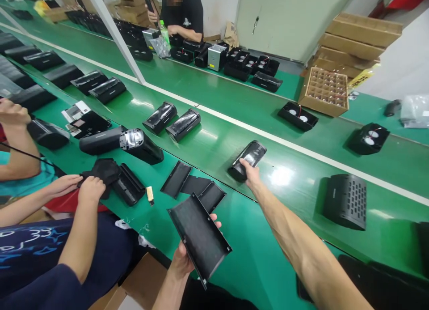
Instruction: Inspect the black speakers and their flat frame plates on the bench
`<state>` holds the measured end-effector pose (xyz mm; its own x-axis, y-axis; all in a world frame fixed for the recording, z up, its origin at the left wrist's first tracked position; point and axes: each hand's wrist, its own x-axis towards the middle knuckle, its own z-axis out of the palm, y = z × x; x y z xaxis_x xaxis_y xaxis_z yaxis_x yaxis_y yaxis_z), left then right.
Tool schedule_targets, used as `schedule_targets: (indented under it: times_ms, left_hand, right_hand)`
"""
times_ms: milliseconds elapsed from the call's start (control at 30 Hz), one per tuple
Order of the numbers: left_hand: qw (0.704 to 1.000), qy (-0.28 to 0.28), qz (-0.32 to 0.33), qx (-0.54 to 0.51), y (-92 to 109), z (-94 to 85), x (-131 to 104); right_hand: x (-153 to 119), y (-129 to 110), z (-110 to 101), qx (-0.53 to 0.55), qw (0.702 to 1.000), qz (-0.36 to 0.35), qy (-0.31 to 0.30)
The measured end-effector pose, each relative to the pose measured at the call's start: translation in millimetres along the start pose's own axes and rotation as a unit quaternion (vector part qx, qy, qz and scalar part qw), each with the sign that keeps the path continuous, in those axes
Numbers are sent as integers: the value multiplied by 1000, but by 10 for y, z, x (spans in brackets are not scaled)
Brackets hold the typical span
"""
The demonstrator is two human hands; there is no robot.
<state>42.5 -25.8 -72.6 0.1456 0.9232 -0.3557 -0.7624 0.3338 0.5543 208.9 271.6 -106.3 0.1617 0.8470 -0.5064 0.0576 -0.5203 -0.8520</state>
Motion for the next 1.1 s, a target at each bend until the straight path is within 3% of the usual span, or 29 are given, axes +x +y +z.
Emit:
schedule_targets:
  times_ms: [67,200,267,333,433,500,600,700,800,900,1100]
  left_hand:
    - [1000,-8,10,-3,7,45,11]
    - [998,-57,19,-8,18,232,78]
    - [997,-69,21,-25,2,364,125]
    - [996,-83,17,-41,-45,496,177]
    - [992,-121,-5,-46,-169,660,239]
    - [989,-143,-19,-39,-259,747,249]
    - [986,-165,-33,2,-366,877,203]
    - [980,-187,-37,61,-446,1019,129]
    - [973,-206,-45,93,-519,1151,80]
    - [972,-211,-48,92,-575,1251,63]
    - [973,-225,-14,42,-686,1290,84]
  right_hand:
    - [-128,-100,-301,42,999,0,-18]
    - [-758,-220,-1260,107,993,-33,-29]
    - [-1177,-140,-1662,151,986,-72,-29]
    - [-1572,43,-1881,160,982,-54,-88]
    - [-2070,374,-1955,145,969,19,-201]
    - [-2352,516,-1983,146,962,33,-226]
    - [-2695,493,-2107,115,976,-2,-184]
    - [-2922,281,-2196,-22,989,-71,-127]
    - [-3021,144,-2143,-160,973,-130,-99]
    - [-3013,181,-2066,-260,947,-168,-91]
    - [-2944,270,-2100,-356,910,-185,-102]
